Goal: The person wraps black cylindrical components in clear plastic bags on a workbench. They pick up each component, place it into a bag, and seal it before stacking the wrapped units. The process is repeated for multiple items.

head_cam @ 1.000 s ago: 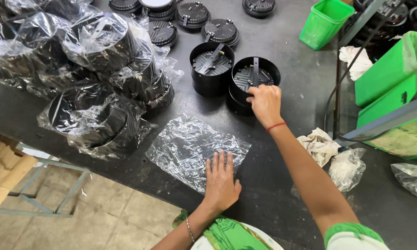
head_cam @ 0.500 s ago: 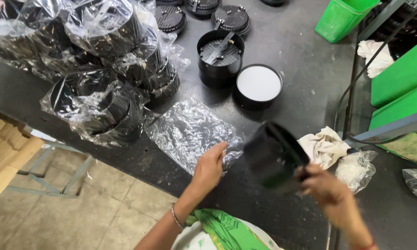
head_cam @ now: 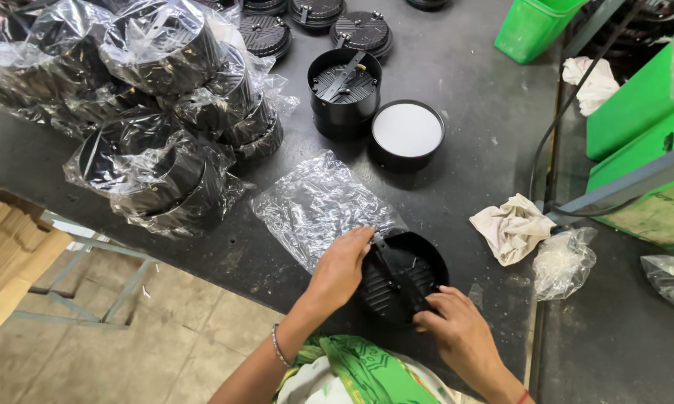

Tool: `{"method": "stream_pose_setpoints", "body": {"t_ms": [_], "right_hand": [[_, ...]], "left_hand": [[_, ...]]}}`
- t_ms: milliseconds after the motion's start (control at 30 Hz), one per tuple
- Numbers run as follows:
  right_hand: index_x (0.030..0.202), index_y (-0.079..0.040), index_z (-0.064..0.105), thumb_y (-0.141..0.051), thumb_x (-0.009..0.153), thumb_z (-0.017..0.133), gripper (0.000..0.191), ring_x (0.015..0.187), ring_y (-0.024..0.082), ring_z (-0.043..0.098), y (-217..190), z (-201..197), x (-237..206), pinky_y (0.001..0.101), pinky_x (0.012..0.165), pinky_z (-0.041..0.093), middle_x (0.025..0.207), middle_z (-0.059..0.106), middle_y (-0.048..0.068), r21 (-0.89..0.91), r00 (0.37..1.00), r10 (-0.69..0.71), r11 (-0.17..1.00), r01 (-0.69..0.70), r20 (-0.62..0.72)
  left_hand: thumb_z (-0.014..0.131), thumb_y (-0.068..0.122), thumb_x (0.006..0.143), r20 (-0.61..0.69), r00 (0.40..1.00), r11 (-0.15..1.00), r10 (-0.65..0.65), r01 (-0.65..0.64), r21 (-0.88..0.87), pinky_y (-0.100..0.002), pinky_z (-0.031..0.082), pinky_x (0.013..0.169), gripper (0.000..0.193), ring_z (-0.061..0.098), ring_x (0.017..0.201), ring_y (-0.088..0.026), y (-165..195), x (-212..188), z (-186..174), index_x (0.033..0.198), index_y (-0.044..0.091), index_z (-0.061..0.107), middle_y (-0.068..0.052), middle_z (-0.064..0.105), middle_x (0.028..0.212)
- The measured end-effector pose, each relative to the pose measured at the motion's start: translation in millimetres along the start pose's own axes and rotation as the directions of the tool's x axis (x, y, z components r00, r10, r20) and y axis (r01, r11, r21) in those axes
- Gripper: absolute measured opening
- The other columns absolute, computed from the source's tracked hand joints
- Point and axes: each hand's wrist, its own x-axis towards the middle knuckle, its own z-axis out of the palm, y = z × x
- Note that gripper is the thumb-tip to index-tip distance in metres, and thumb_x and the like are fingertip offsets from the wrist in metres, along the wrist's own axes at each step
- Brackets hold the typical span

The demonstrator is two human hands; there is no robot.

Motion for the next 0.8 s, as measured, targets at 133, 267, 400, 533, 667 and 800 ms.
{"method": "stream_pose_setpoints", "body": {"t_ms": [133, 267, 400, 533, 667, 800], "right_hand": [[0.089, -0.009, 0.071, 0.004, 0.058, 0.070, 0.034, 0.114, 0.040, 0.061, -9, 4, 7, 0.0474, 0.100, 0.047, 0.107, 0.068, 0.015, -0.018, 0.999, -0.032, 0.999, 0.032, 0.015], [0.092, -0.009, 0.071, 0.001, 0.065, 0.071, 0.028, 0.109, 0.036, 0.063, -15, 7, 12, 0.0477, 0.105, 0.045, 0.102, 0.068, 0.013, -0.074, 0.999, 0.049, 0.996, -0.050, -0.020], [0.094, -0.008, 0.071, -0.002, 0.068, 0.072, 0.027, 0.110, 0.037, 0.062, -17, 10, 17, 0.0472, 0.107, 0.043, 0.105, 0.067, 0.015, -0.079, 0.997, 0.054, 0.995, -0.058, -0.050], [0.096, -0.009, 0.072, 0.000, 0.067, 0.070, 0.031, 0.112, 0.035, 0.061, -18, 21, 24, 0.0473, 0.108, 0.042, 0.107, 0.067, 0.014, -0.127, 0.993, 0.087, 0.987, -0.097, -0.083], [0.099, -0.010, 0.072, 0.002, 0.067, 0.069, 0.034, 0.116, 0.036, 0.060, -18, 32, 30, 0.0474, 0.109, 0.041, 0.112, 0.067, 0.014, -0.152, 0.992, 0.043, 0.987, -0.061, -0.118], [0.097, -0.012, 0.075, 0.002, 0.064, 0.066, 0.037, 0.119, 0.038, 0.059, -14, 33, 31, 0.0464, 0.106, 0.043, 0.112, 0.068, 0.014, -0.165, 0.991, 0.018, 0.986, -0.040, -0.135]], "left_hand": [[0.055, 0.003, 0.097, -0.010, 0.988, 0.981, 0.156, -0.154, 0.115, -0.046, 0.040, 0.112, 0.034, 0.056, 0.131, -0.040, 2, 0, 13, 0.129, -0.004, 0.062, -0.024, 0.064, 0.136], [0.053, 0.002, 0.096, 0.006, 0.989, 0.978, 0.151, -0.150, 0.148, -0.047, 0.036, 0.116, 0.039, 0.051, 0.137, -0.037, 3, 0, 24, 0.134, -0.003, 0.060, -0.022, 0.061, 0.141], [0.053, 0.002, 0.095, 0.059, 0.979, 0.958, 0.194, -0.202, 0.204, -0.047, 0.031, 0.119, 0.042, 0.048, 0.141, -0.036, 6, -6, 38, 0.136, -0.004, 0.057, -0.022, 0.058, 0.144], [0.053, 0.002, 0.096, 0.085, 0.978, 0.966, 0.191, -0.202, 0.161, -0.047, 0.030, 0.119, 0.042, 0.046, 0.142, -0.035, 10, -12, 51, 0.138, -0.003, 0.056, -0.022, 0.056, 0.146], [0.054, 0.001, 0.094, 0.082, 0.977, 0.965, 0.196, -0.207, 0.162, -0.046, 0.030, 0.120, 0.045, 0.046, 0.143, -0.036, 7, -8, 42, 0.138, -0.003, 0.056, -0.022, 0.055, 0.148], [0.052, 0.000, 0.093, 0.040, 0.982, 0.949, 0.185, -0.189, 0.252, -0.046, 0.030, 0.121, 0.046, 0.046, 0.143, -0.035, -6, 7, 16, 0.138, -0.003, 0.056, -0.021, 0.056, 0.147]]}}
